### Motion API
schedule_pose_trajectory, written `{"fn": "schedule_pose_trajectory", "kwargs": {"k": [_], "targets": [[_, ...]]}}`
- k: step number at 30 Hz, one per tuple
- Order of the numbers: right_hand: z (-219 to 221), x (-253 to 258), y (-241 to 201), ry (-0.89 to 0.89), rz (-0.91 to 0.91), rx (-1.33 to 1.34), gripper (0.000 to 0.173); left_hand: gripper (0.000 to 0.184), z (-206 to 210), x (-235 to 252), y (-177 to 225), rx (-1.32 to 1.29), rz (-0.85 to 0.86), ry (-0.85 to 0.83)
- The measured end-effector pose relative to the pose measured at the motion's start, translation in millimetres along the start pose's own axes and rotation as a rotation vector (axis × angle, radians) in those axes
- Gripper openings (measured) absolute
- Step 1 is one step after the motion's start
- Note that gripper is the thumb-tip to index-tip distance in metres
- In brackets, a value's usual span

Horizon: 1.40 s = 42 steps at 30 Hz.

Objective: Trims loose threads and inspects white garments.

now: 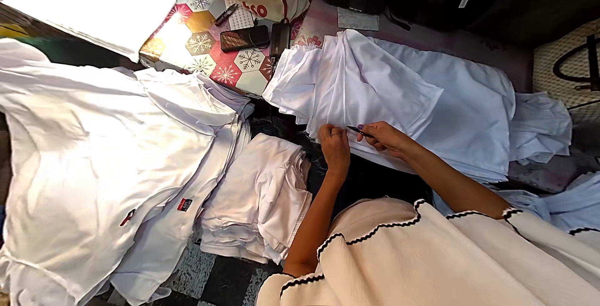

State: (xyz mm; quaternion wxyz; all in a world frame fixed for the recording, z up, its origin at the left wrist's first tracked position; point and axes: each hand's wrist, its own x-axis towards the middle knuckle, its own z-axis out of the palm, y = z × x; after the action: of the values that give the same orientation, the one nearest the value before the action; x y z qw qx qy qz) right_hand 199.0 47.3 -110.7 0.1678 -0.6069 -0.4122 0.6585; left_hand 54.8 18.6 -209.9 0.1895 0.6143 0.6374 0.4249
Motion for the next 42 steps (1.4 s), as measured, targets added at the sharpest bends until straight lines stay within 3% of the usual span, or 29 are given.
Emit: {"fn": "schedule_pose_trajectory", "kwargs": {"k": [2,5,7,10,13,18,23,25,29,31,33,34,37,40,42], "targets": [[-1,-3,0,0.005,-0.064,-0.011,0.041,0.013,-7,-2,-5,-0.065,0.007,-0.08],[-6,-9,9,0.091,-0.292,-0.253,0.04,0.019,-46,-5,4,-0.038,-0.134,-0.375],[-5,-5,18,0.238,-0.501,-0.611,0.024,0.015,-46,-8,5,0.069,-0.018,-0.216],[9,14,36,0.41,-0.736,-1.057,0.035,0.017,-23,1,-18,0.211,0.235,-0.017],[8,28,32,0.505,-0.867,-1.055,0.022,0.011,-26,25,-31,0.165,0.38,0.032],[-11,20,-17,0.172,-0.551,-0.506,0.012,0.024,-55,48,-35,-0.307,0.305,-0.234],[-18,28,-48,-0.152,-0.291,0.045,0.014,0.037,-70,56,-31,-1.001,-0.293,-0.448],[-13,32,-50,-0.247,-0.254,0.155,0.019,0.035,-66,52,-28,-1.107,-0.344,-0.379],[0,31,-56,-0.26,-0.231,0.174,0.022,0.062,-62,43,-5,-0.723,0.058,-0.075],[5,31,-57,-0.243,-0.235,0.147,0.023,0.042,-57,41,-2,-0.544,0.235,0.098],[9,32,-57,-0.232,-0.244,0.102,0.022,0.013,-56,40,-8,-0.531,0.231,0.181],[10,32,-57,-0.225,-0.246,0.082,0.022,0.008,-58,39,-12,-0.551,0.197,0.182],[12,30,-56,-0.212,-0.245,0.078,0.023,0.006,-67,32,-15,-0.536,0.109,0.186],[17,31,-56,-0.196,-0.239,0.066,0.024,0.017,-70,27,-8,-0.371,0.212,0.174],[22,30,-56,-0.184,-0.232,0.058,0.025,0.013,-66,26,-5,-0.24,0.284,0.224]]}}
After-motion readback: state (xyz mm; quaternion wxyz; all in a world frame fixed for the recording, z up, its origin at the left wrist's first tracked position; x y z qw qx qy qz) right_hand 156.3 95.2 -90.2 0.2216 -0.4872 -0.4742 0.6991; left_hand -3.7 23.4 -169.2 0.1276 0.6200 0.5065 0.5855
